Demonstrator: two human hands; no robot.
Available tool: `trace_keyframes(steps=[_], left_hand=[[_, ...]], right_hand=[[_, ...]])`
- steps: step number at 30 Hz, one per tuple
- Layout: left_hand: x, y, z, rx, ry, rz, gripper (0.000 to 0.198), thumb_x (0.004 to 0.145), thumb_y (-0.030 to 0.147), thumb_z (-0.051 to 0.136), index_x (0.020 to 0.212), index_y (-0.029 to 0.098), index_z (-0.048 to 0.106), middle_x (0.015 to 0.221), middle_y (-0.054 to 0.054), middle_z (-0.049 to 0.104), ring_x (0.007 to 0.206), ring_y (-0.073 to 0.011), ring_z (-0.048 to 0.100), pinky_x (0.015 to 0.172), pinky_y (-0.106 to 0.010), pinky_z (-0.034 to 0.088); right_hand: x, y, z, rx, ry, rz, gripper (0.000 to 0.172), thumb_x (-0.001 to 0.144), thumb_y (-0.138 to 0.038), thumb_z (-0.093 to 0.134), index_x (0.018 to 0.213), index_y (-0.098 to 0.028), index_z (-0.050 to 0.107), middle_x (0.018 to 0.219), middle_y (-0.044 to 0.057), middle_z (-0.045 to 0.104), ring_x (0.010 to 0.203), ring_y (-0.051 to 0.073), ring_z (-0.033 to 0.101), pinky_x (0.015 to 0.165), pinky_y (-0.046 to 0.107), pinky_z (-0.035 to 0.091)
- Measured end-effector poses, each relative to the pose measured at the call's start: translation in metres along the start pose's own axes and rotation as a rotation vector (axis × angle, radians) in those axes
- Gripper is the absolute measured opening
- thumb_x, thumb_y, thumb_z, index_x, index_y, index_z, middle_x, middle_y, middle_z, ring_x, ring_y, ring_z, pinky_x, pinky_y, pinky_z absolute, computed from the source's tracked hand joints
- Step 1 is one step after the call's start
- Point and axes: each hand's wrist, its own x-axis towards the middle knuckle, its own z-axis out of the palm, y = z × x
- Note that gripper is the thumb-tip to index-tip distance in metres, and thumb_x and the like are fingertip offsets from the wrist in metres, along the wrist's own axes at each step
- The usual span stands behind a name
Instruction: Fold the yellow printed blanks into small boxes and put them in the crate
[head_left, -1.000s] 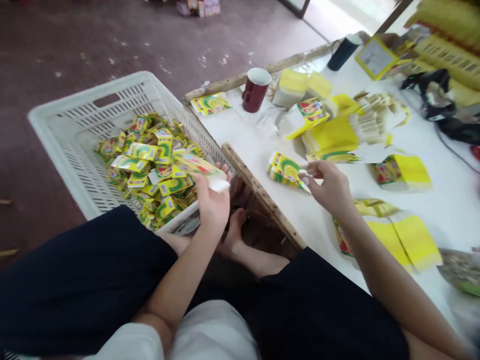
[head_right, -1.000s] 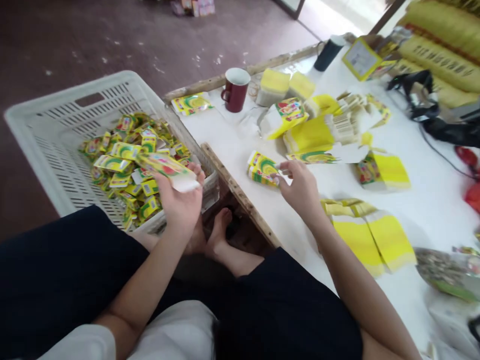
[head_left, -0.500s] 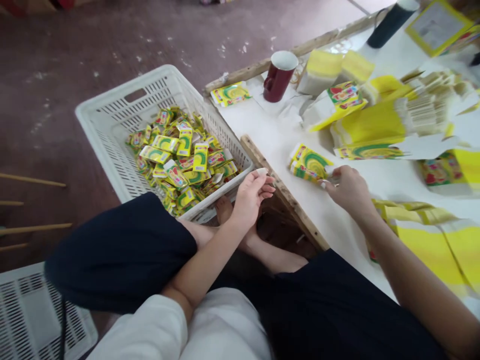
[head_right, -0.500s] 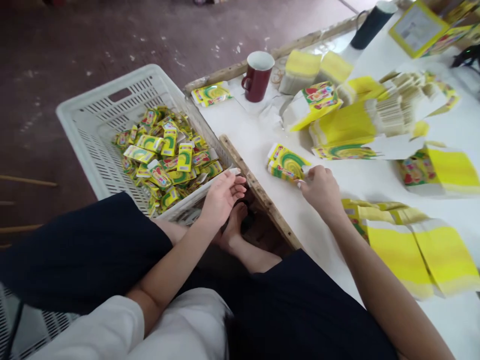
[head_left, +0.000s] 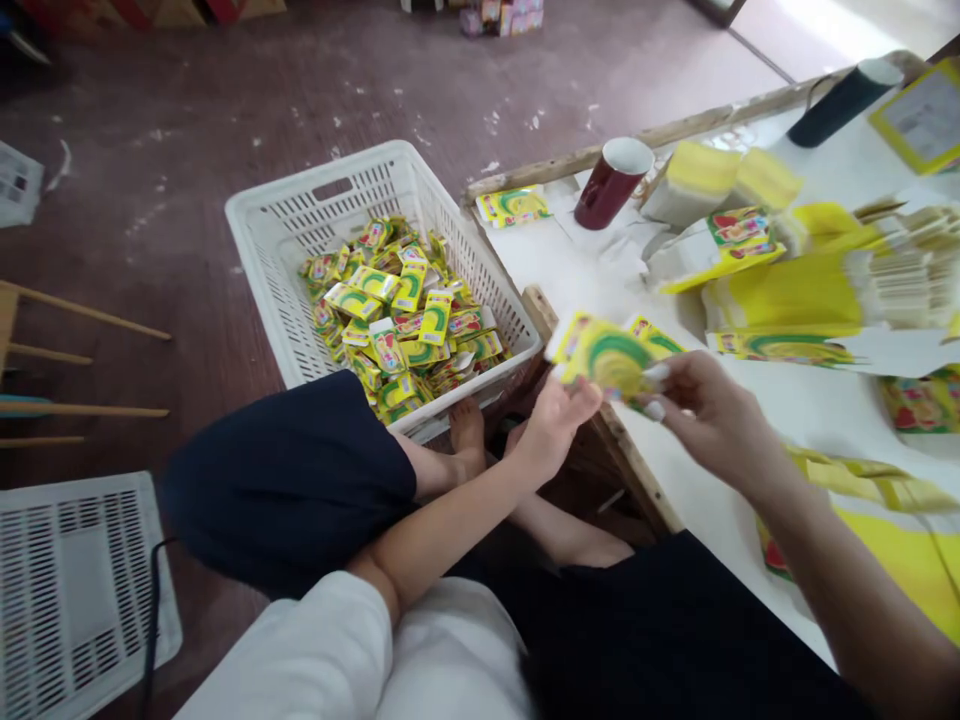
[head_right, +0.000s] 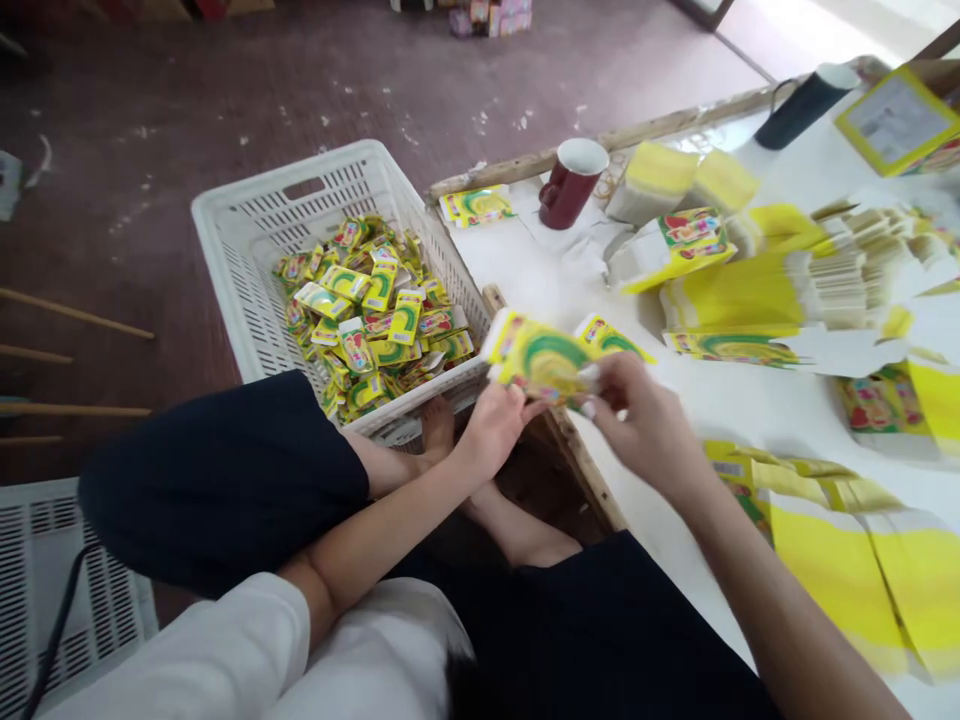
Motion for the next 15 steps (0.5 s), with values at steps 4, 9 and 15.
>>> trace_keyframes(steps=[4, 9, 15], left_hand=[[0.0, 0.021, 0.004, -0.078, 0.114, 0.069, 0.064, 0.074, 0.074, 0.066, 0.108, 0.019, 0.067, 0.105, -0.01, 0.074, 0.118, -0.0332, 0.066, 0.094, -0.044, 0.054], [0.001, 0.033, 0.006, -0.116, 0.205, 0.185, 0.057, 0.081, 0.076, 0.055, 0.098, 0.022, 0.062, 0.087, -0.007, 0.069, 0.102, -0.0292, 0.07, 0.082, -0.039, 0.058], [0.002, 0.03, 0.009, -0.149, 0.187, 0.122, 0.054, 0.08, 0.074, 0.061, 0.091, 0.021, 0.058, 0.073, -0.001, 0.058, 0.074, -0.0184, 0.065, 0.071, -0.032, 0.056]], right_hand=[[-0.008, -0.043, 0.03, 0.176, -0.248, -0.183, 0.009, 0.088, -0.024, 0.062, 0.093, -0.024, 0.055, 0.074, -0.003, 0.056, 0.063, 0.014, 0.055, 0.059, 0.026, 0.048], [-0.017, -0.043, 0.05, 0.411, -0.245, -0.1, 0.02, 0.092, -0.025, 0.064, 0.108, -0.026, 0.053, 0.093, 0.001, 0.061, 0.083, 0.017, 0.063, 0.072, 0.029, 0.056], [-0.02, -0.049, 0.049, 0.534, -0.289, -0.053, 0.022, 0.09, -0.03, 0.069, 0.103, -0.026, 0.052, 0.087, -0.001, 0.06, 0.077, 0.015, 0.061, 0.068, 0.028, 0.054]])
